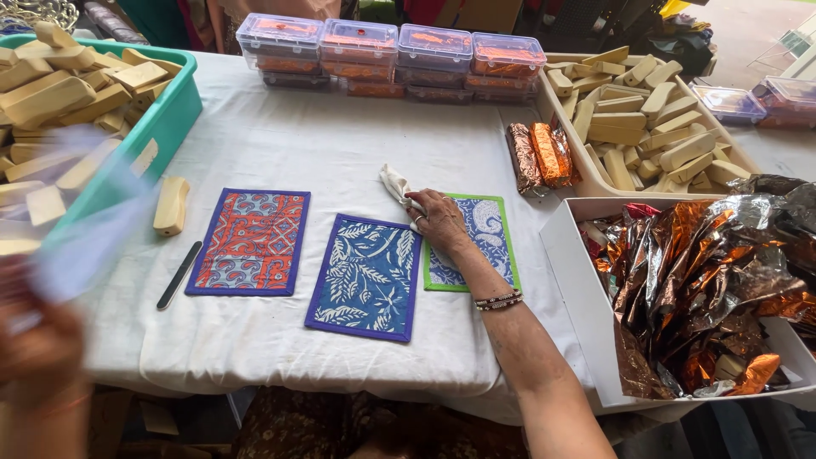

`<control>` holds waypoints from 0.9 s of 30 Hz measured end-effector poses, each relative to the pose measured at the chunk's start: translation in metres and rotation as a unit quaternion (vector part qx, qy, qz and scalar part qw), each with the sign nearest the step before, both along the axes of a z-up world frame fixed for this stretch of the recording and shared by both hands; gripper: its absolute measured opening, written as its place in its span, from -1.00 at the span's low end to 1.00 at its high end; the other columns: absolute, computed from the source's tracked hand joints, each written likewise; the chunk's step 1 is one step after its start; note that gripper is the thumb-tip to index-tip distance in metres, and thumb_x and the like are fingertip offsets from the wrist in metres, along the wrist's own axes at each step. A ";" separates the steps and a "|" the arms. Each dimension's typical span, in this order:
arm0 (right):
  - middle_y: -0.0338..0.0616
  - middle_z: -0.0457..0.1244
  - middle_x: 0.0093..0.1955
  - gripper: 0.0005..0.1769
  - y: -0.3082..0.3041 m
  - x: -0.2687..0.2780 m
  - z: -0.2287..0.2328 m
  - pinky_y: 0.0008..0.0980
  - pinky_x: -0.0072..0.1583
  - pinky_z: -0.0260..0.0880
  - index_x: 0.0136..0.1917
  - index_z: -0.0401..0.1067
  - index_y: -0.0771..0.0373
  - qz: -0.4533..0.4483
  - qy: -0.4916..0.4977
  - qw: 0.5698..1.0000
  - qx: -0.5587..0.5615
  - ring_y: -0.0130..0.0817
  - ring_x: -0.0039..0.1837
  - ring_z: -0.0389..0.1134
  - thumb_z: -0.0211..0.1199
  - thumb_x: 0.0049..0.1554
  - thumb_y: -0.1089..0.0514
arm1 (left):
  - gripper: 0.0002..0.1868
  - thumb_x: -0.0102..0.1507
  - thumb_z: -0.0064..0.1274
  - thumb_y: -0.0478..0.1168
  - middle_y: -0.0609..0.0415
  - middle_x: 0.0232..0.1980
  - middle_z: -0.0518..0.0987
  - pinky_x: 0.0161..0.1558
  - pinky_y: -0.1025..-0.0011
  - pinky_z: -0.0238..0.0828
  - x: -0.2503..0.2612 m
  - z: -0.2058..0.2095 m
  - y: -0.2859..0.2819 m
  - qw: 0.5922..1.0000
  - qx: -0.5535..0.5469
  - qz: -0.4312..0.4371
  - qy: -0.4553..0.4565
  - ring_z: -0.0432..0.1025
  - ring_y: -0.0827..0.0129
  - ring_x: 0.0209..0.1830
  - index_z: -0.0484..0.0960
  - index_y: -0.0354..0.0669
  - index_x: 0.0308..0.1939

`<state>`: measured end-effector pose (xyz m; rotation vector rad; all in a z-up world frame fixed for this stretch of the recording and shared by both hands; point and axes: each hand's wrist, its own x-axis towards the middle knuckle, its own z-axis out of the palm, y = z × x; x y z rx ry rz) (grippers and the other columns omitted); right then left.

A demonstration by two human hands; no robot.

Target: The person wraps a rectangular wooden block in a sheet of copper foil, folding the edges to enclose it. They then wipe the inside of a clear plastic container with a white cloth and place the wrapped item inside.

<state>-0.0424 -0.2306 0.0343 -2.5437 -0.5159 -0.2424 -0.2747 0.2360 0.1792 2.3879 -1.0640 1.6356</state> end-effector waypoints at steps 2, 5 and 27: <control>-0.15 0.31 0.27 -0.63 0.001 0.002 0.001 -0.15 0.38 0.25 0.31 0.44 0.04 -0.001 0.001 1.000 -0.004 -0.19 0.33 0.30 0.13 0.27 -0.03 | -0.83 0.31 0.13 -0.18 0.07 -0.09 0.62 -0.17 0.29 0.49 0.036 -0.023 -0.046 1.000 0.004 -0.002 -0.007 0.53 0.27 -0.15 0.43 0.00 -0.30; -0.15 0.32 0.28 -0.63 -0.001 -0.001 0.003 -0.16 0.39 0.26 0.31 0.44 0.03 -0.001 -0.001 1.000 -0.006 -0.19 0.34 0.30 0.12 0.27 -0.01 | -0.82 0.31 0.13 -0.18 0.07 -0.11 0.62 -0.18 0.30 0.49 0.085 -0.061 -0.110 1.000 0.009 -0.009 -0.015 0.53 0.27 -0.16 0.43 0.00 -0.31; -0.02 0.36 0.22 -0.55 -0.011 0.008 -0.005 -0.20 0.31 0.37 0.32 0.44 0.18 -0.023 -0.042 0.992 0.114 -0.12 0.25 0.39 0.16 0.14 0.31 | -0.86 0.32 0.06 -0.32 0.02 -0.04 0.70 -0.13 0.34 0.57 0.201 -0.153 -0.252 0.988 -0.015 0.055 0.142 0.62 0.29 -0.11 0.61 -0.09 -0.04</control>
